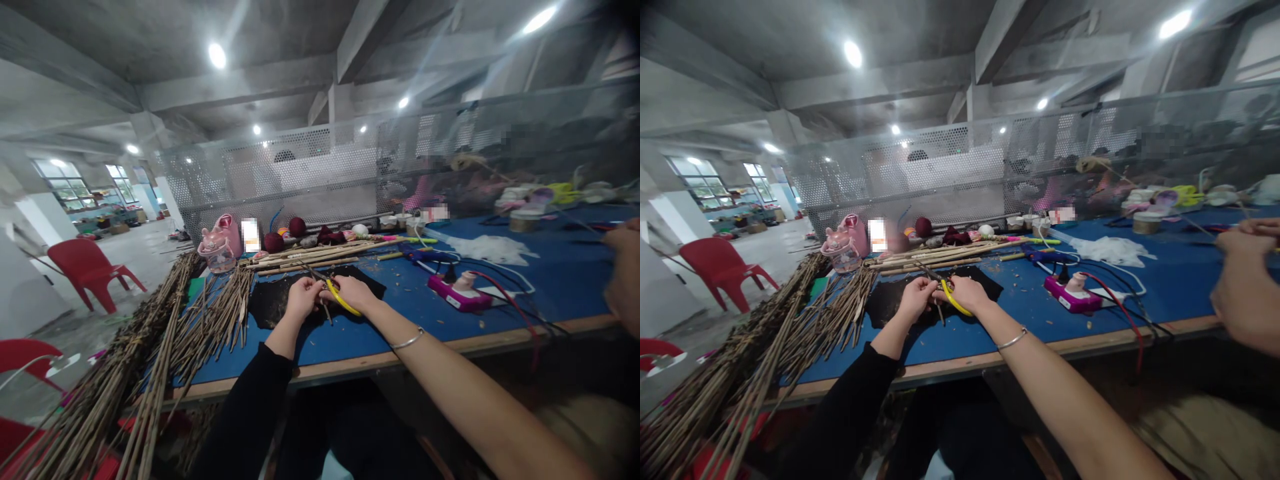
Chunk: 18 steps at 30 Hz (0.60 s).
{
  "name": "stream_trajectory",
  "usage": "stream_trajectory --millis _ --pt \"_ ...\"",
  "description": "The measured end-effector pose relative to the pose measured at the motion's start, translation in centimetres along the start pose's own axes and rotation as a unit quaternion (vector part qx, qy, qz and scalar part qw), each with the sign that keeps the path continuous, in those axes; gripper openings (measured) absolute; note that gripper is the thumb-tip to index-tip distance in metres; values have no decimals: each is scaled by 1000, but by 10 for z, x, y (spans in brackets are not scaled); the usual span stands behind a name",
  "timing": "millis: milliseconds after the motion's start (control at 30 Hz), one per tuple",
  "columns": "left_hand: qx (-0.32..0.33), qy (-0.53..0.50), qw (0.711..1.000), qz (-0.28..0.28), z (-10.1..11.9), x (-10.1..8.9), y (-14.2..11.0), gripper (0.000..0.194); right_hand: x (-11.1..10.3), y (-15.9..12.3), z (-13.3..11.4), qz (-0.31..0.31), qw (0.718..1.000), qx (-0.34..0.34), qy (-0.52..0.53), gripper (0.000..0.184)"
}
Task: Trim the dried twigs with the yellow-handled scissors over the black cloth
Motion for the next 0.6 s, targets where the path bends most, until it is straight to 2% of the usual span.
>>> stream_trajectory --millis 200,433,600 --pt "-10 -43 999 -16 4 0 -2 25 1 2 1 -15 999 15 47 56" --pt "-16 -45 998 -28 6 2 -2 22 2 1 2 9 1000 3 -3 61" --pt "-17 -35 999 -19 4 2 -1 22 2 -2 -1 -14 999 -16 27 61"
Point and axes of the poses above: each hand's wrist, its own y-axis towards the middle knuckle, its own x-axis out of the palm, z = x × y, the point moved 3 cm from there along y, towards the middle knuckle, and after that the axes turned 6 degrees about y, right-handed, at the moved point
